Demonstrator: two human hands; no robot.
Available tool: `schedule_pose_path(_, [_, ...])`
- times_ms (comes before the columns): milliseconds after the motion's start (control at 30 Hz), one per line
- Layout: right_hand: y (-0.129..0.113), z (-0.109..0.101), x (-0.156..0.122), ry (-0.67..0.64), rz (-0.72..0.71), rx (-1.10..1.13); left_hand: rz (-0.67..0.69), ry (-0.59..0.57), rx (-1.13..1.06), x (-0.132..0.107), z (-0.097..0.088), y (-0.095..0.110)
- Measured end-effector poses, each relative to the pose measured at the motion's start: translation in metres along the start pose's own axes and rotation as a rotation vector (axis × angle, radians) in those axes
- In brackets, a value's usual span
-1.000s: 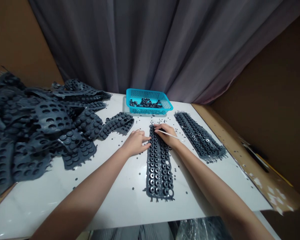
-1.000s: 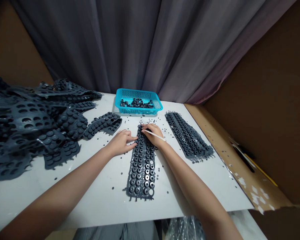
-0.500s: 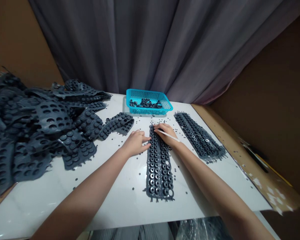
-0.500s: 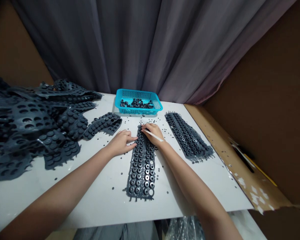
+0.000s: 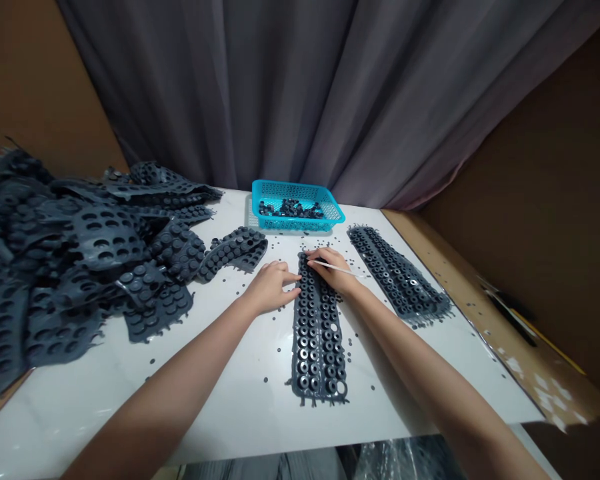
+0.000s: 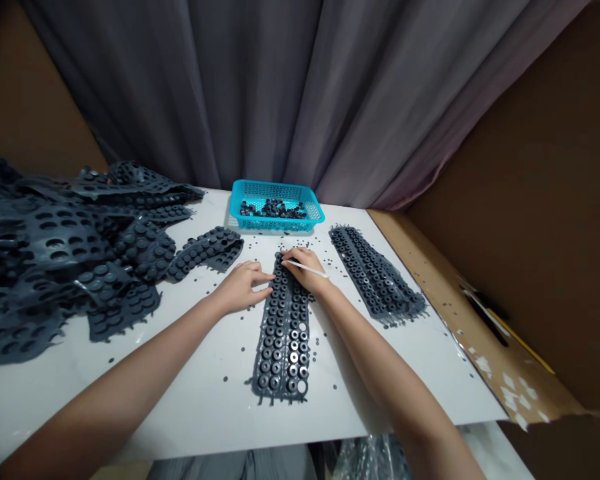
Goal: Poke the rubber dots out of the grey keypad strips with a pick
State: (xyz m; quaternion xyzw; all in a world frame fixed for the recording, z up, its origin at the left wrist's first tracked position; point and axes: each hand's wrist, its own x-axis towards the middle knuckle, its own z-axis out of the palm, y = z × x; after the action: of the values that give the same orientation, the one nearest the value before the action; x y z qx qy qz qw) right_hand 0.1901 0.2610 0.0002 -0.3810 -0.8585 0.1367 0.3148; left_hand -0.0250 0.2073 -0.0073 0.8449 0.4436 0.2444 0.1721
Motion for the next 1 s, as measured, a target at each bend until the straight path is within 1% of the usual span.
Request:
schedule_pose_path(433, [0.003,0.001,0.000,0.003,-0.012,-0.027,-0.012,0.001,-0.004,0.001,0.000,0.001])
schedule_pose_path(600, [0.004,0.001,0.002,-0.048,-0.020,-0.107,-0.014,-0.007,0.001,0.000,0.000,0.001])
schedule_pose_path(700, [0.009,0.000,0.007,-0.078,-0.023,-0.177,-0.013,-0.012,0.007,0.001,0.000,0.001])
schedule_pose_path(767, [0.014,-0.002,0.012,-0.076,-0.021,-0.216,-0.011,-0.016,0.011,0.001,-0.001,0.001])
schedule_pose_path(867, [0.023,-0.009,0.021,-0.020,0.000,-0.255,-0.009,-0.021,0.011,0.000,-0.001,0.002])
schedule_pose_path(1000, [0.029,-0.025,0.021,0.136,0.046,-0.279,-0.008,-0.022,0.009,0.000,-0.001,0.002])
